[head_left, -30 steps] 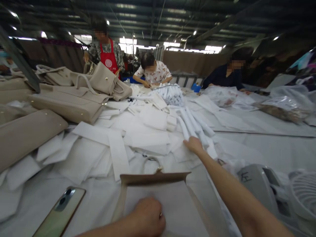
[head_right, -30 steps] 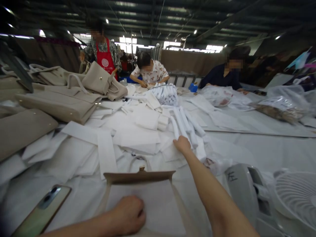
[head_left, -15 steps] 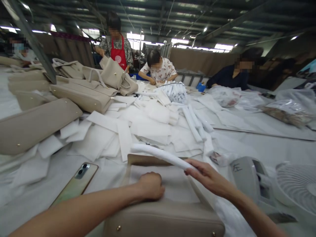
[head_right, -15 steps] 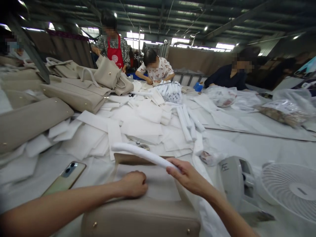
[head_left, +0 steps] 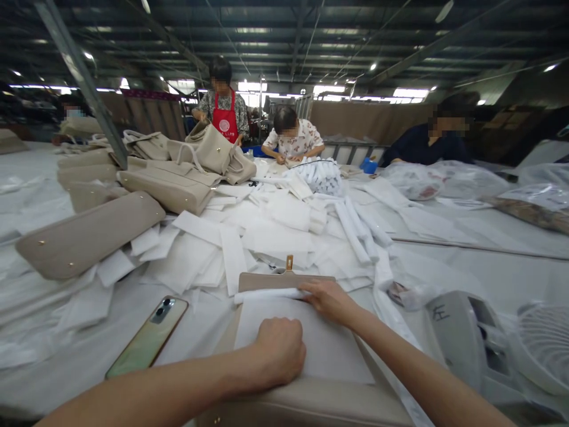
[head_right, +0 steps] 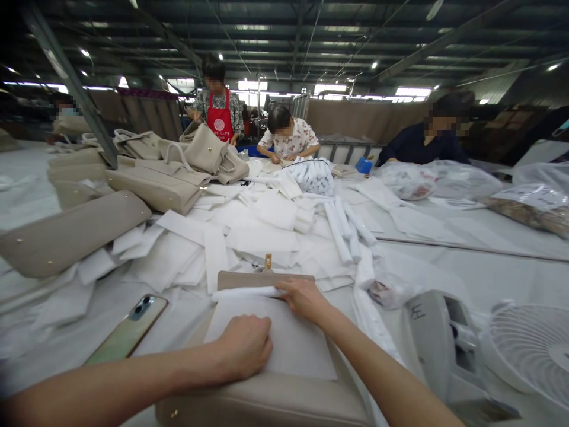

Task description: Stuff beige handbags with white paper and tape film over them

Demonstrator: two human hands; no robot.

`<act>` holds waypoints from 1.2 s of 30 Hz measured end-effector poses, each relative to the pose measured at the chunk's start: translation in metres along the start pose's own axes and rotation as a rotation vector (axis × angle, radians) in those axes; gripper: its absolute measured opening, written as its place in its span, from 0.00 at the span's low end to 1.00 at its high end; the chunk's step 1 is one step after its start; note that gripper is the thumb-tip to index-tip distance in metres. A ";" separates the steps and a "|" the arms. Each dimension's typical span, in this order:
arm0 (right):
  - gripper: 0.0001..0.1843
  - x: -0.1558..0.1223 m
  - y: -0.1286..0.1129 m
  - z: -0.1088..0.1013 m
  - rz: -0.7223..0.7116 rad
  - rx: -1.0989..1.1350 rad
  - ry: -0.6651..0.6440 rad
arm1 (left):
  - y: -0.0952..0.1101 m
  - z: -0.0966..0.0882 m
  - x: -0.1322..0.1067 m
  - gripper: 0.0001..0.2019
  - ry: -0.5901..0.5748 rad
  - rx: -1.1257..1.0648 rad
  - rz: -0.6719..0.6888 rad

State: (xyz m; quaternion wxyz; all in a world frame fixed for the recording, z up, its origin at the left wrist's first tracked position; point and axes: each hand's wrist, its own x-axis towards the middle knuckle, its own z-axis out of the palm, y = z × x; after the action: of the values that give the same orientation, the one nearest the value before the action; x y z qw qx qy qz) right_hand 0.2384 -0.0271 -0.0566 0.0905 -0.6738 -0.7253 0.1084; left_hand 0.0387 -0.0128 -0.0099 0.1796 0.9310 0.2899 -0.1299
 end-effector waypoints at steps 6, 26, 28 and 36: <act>0.09 -0.002 0.004 0.009 -0.078 -0.152 -0.166 | -0.001 0.003 0.003 0.14 0.021 0.016 0.007; 0.12 -0.018 0.001 0.001 0.028 0.028 -0.283 | -0.007 0.014 0.007 0.16 -0.021 0.010 -0.035; 0.09 -0.019 -0.002 0.000 0.022 -0.044 -0.296 | -0.008 0.015 0.008 0.17 -0.023 0.005 -0.035; 0.09 -0.022 0.002 0.002 0.124 -0.070 -0.322 | -0.008 0.019 0.012 0.17 -0.041 0.022 -0.032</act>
State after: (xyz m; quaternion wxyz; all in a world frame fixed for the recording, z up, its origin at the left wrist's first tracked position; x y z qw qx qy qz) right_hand 0.2416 -0.0490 -0.0583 -0.0573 -0.6939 -0.6907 0.1953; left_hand 0.0409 -0.0091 -0.0331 0.1732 0.9253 0.2996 -0.1547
